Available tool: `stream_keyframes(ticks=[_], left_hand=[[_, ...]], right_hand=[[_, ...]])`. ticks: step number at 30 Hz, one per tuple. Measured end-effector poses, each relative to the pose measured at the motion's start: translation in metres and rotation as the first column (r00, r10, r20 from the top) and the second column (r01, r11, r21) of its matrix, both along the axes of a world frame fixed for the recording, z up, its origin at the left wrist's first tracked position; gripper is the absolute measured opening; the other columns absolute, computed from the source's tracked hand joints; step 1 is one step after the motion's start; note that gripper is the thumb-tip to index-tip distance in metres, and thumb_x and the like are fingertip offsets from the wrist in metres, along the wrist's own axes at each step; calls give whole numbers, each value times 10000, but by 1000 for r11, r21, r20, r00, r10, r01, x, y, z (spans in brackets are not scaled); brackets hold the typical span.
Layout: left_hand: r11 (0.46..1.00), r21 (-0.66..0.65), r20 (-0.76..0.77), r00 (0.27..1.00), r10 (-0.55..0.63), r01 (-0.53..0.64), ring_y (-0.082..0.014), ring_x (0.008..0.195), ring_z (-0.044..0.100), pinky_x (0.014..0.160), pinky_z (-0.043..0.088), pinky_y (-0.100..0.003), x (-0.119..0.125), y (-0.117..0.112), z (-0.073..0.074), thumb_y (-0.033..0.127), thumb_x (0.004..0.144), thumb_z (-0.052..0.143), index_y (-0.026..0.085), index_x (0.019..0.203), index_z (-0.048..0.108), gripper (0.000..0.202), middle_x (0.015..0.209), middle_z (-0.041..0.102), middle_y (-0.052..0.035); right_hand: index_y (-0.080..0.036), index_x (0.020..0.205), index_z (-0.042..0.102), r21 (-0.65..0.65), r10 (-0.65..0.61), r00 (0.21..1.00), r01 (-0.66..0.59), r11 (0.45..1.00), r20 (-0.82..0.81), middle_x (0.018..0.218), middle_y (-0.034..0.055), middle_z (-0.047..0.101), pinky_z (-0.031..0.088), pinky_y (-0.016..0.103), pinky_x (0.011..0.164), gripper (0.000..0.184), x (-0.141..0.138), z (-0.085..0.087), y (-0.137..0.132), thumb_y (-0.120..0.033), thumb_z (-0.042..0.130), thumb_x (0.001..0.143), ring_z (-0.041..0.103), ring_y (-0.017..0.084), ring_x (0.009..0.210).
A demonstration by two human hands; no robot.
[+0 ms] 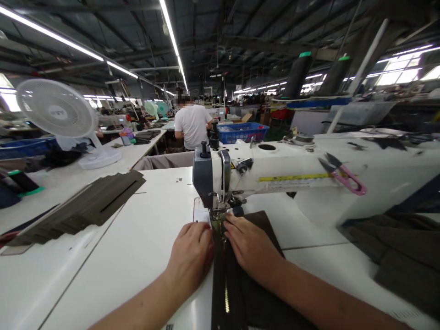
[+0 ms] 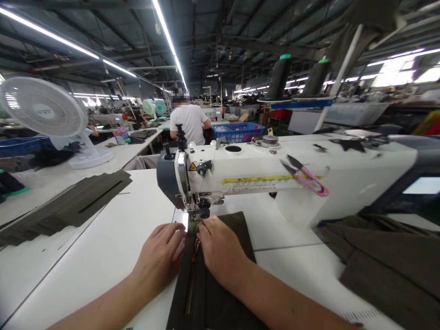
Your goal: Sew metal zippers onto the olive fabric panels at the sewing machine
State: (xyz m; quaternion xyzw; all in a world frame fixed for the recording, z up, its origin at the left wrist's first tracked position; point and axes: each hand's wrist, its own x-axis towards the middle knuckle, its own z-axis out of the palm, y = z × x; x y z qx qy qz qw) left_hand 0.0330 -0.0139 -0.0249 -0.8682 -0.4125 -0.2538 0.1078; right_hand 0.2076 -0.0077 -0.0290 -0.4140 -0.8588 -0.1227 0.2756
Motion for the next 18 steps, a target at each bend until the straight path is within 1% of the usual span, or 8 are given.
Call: stream_keyframes(ticks=[2, 4, 6, 9, 12, 18], left_hand=[[998, 40, 15, 999, -48, 48, -241, 920, 600, 828, 508, -413, -2, 3, -3, 92, 783, 419, 102, 1010, 552, 263, 1004, 626, -147], [989, 31, 11, 989, -145, 145, -233, 985, 593, 880, 495, -405, -4, 7, -6, 76, 791, 408, 95, 1074, 532, 310, 1076, 617, -152], [969, -2, 0, 969, -247, 247, -226, 990, 600, 880, 502, -394, -7, 11, -8, 87, 820, 404, 109, 1041, 561, 272, 1072, 630, -141], [935, -47, -4, 936, -353, 353, -225, 989, 605, 868, 510, -392, -10, 17, -6, 119, 847, 409, 116, 1011, 592, 246, 1050, 644, -137], [921, -57, 2, 922, -387, 386, -224, 973, 613, 859, 514, -393, -10, 21, -3, 125, 850, 408, 128, 1020, 601, 257, 1034, 653, -129], [926, -53, -2, 927, -375, 375, -236, 917, 633, 798, 539, -409, -10, 23, -2, 132, 836, 410, 137, 968, 619, 247, 989, 668, -120]], right_hand=[[-7, 1063, 587, -11, 52, 998, -53, 999, -26, 1110, 182, 594, 431, 347, 930, 329, -9, -10, -3, -80, 352, 846, 541, 231, 1050], [31, 1091, 572, -46, 53, 998, -54, 998, -15, 1166, 216, 555, 419, 363, 956, 357, -12, -18, -4, -70, 352, 830, 502, 258, 1116], [47, 1097, 571, -84, 38, 999, -38, 996, -3, 1179, 236, 538, 402, 376, 973, 367, -12, -20, -4, -69, 362, 819, 485, 280, 1135], [59, 1115, 559, -146, 14, 999, -8, 989, 38, 1187, 247, 526, 373, 382, 994, 380, -13, -15, -5, -63, 383, 801, 472, 295, 1145], [55, 1137, 545, -195, -4, 996, 21, 981, 87, 1209, 248, 507, 353, 390, 1004, 385, -15, -9, -5, -67, 391, 806, 456, 299, 1159], [54, 1143, 541, -214, -10, 994, 34, 976, 112, 1220, 253, 496, 341, 389, 1010, 373, -16, -7, -5, -93, 371, 846, 439, 302, 1173]])
